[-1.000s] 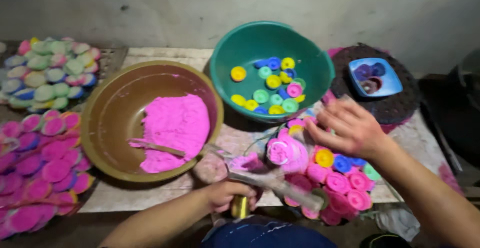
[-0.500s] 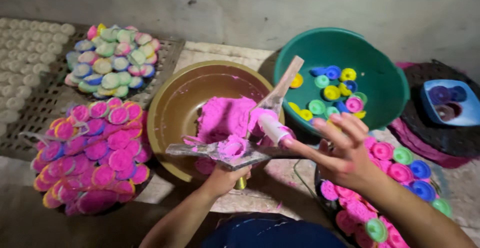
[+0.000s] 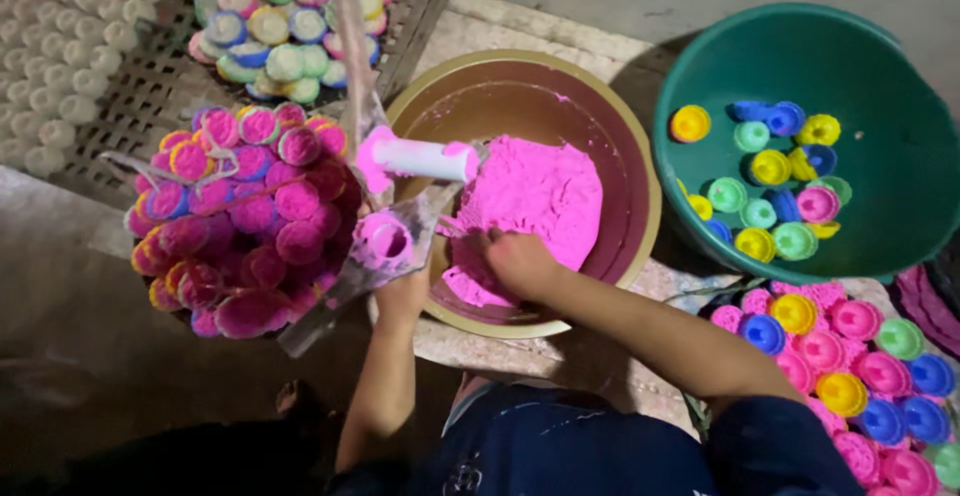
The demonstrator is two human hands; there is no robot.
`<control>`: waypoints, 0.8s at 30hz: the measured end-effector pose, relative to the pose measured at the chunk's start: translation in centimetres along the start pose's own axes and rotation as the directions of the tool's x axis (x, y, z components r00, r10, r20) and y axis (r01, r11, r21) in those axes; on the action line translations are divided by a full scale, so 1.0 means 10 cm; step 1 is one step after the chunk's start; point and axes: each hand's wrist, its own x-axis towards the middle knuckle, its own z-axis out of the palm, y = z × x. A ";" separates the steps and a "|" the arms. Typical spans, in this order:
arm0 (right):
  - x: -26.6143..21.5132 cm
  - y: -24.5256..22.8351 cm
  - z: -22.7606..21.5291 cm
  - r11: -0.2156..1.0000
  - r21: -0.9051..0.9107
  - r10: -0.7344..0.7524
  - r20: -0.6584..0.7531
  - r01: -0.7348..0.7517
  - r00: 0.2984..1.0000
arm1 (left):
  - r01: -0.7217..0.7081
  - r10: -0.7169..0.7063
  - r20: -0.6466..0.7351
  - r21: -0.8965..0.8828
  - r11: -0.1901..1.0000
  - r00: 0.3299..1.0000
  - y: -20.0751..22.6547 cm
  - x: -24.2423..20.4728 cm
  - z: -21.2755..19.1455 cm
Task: The person uses a wooden mold to press pink cake mix into circular shapes and places them onto a woven tray. They repeatedly scoop the mix, press it into the mold, and release the formed pieces onto the tray.
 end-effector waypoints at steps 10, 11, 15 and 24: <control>0.53 0.39 -0.02 0.946 -0.323 0.006 0.060 0.014 0.998 | -0.085 0.083 0.038 0.071 0.994 0.996 0.30 0.16 -0.05; 0.55 0.37 -0.10 0.941 -0.338 -0.008 0.049 0.024 0.999 | -0.040 0.039 0.036 0.035 0.999 0.999 0.30 0.17 -0.05; 0.59 0.18 -0.26 0.876 -0.438 -0.075 0.290 0.201 0.954 | -0.101 0.095 0.047 0.149 0.984 0.994 0.25 0.15 -0.03; -0.13 -0.03 -0.35 0.925 -0.210 -0.237 0.332 0.316 0.913 | 0.115 -0.119 -0.017 -0.169 0.979 0.993 0.11 0.01 0.08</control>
